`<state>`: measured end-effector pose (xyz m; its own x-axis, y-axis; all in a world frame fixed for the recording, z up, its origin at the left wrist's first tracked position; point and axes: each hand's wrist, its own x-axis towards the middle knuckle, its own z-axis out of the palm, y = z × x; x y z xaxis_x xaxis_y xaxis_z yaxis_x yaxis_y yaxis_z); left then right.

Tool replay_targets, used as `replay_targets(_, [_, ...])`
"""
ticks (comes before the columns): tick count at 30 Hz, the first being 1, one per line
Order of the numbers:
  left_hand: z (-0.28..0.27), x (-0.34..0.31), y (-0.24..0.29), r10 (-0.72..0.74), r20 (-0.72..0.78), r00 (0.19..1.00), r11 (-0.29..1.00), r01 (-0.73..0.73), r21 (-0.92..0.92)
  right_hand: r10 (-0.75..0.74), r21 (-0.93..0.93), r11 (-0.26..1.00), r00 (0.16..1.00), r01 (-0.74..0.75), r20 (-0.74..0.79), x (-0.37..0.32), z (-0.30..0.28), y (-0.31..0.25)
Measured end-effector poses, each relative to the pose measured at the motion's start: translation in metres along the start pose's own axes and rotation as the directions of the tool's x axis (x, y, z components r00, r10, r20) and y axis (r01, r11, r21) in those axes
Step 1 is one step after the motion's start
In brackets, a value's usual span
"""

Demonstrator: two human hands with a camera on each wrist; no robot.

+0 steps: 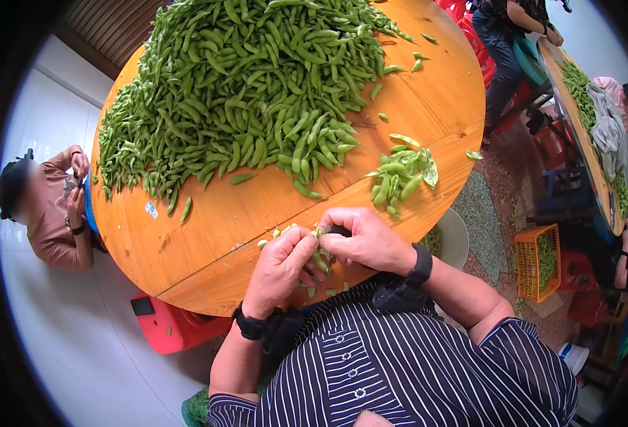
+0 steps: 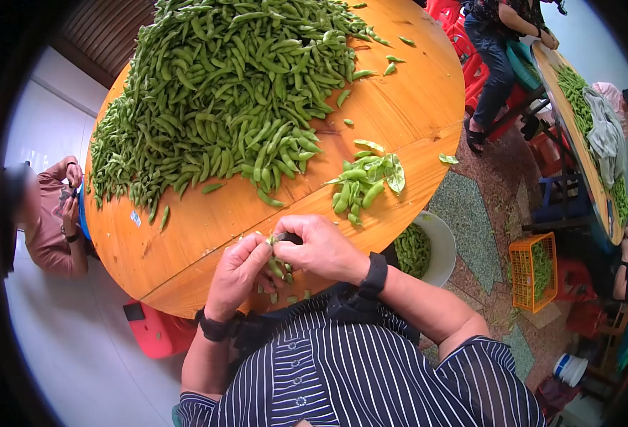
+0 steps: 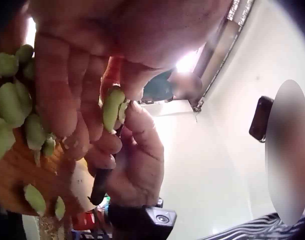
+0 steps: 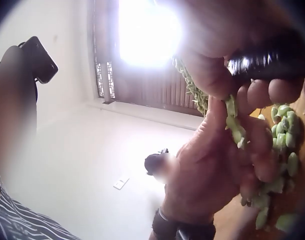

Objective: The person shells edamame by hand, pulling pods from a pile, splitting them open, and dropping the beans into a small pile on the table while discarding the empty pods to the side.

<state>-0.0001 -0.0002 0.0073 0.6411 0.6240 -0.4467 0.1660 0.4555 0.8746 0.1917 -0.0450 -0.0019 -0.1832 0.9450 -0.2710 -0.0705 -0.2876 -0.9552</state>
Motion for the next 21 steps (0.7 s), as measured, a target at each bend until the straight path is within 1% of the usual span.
replay_targets(3, [-0.002, -0.001, -0.003, -0.004, -0.006, 1.0, 0.999, 0.004, -0.042, 0.003, 0.054, 0.999, 0.999, -0.002, -0.032, 0.001, 0.001, 0.005])
replay_targets(5, [-0.002, -0.002, -0.005, 0.036, -0.115, 0.993, 0.999, -0.04, -0.035, -0.021, 0.076, 0.997, 0.996, 0.028, -0.087, 0.001, -0.002, 0.007])
replay_targets(6, [-0.003, -0.003, -0.006, 0.036, -0.115, 0.993, 0.999, -0.04, -0.036, -0.021, 0.076, 0.997, 0.996, 0.028, -0.087, 0.001, -0.003, 0.006])
replay_targets(8, [-0.003, -0.004, -0.008, 0.111, -0.099, 0.989, 0.988, -0.099, 0.119, 0.007, 0.08, 0.997, 0.998, -0.002, -0.06, 0.001, -0.007, 0.004])
replay_targets(9, [-0.001, -0.005, -0.009, 0.11, -0.099, 0.989, 0.988, -0.098, 0.119, 0.008, 0.081, 0.997, 0.998, -0.003, -0.06, 0.0, -0.006, 0.005])
replay_targets(11, [0.003, -0.004, -0.01, 0.178, -0.138, 0.974, 0.979, -0.162, 0.125, 0.009, 0.01, 1.0, 0.998, -0.008, -0.062, 0.001, -0.005, 0.007])
replay_targets(12, [0.004, -0.005, -0.008, 0.178, -0.138, 0.974, 0.979, -0.162, 0.125, 0.008, 0.011, 1.0, 0.998, -0.008, -0.062, 0.001, -0.003, 0.007])
replay_targets(14, [0.008, -0.007, -0.001, 0.09, -0.191, 0.977, 0.995, -0.083, 0.047, -0.018, -0.052, 0.999, 0.988, 0.01, -0.154, 0.001, 0.001, 0.008])
replay_targets(18, [0.009, -0.006, -0.005, 0.123, -0.172, 0.977, 0.992, -0.122, 0.017, -0.02, -0.028, 1.0, 0.982, 0.015, -0.189, 0.002, 0.002, 0.014])
replay_targets(20, [0.009, -0.003, -0.011, 0.149, -0.123, 0.981, 0.989, -0.146, 0.028, -0.032, 0.036, 0.999, 0.981, 0.04, -0.19, 0.0, 0.005, 0.012])
replay_targets(21, [0.008, -0.002, -0.015, 0.148, -0.124, 0.981, 0.989, -0.146, 0.027, -0.032, 0.036, 0.999, 0.982, 0.039, -0.189, -0.001, 0.005, 0.009])
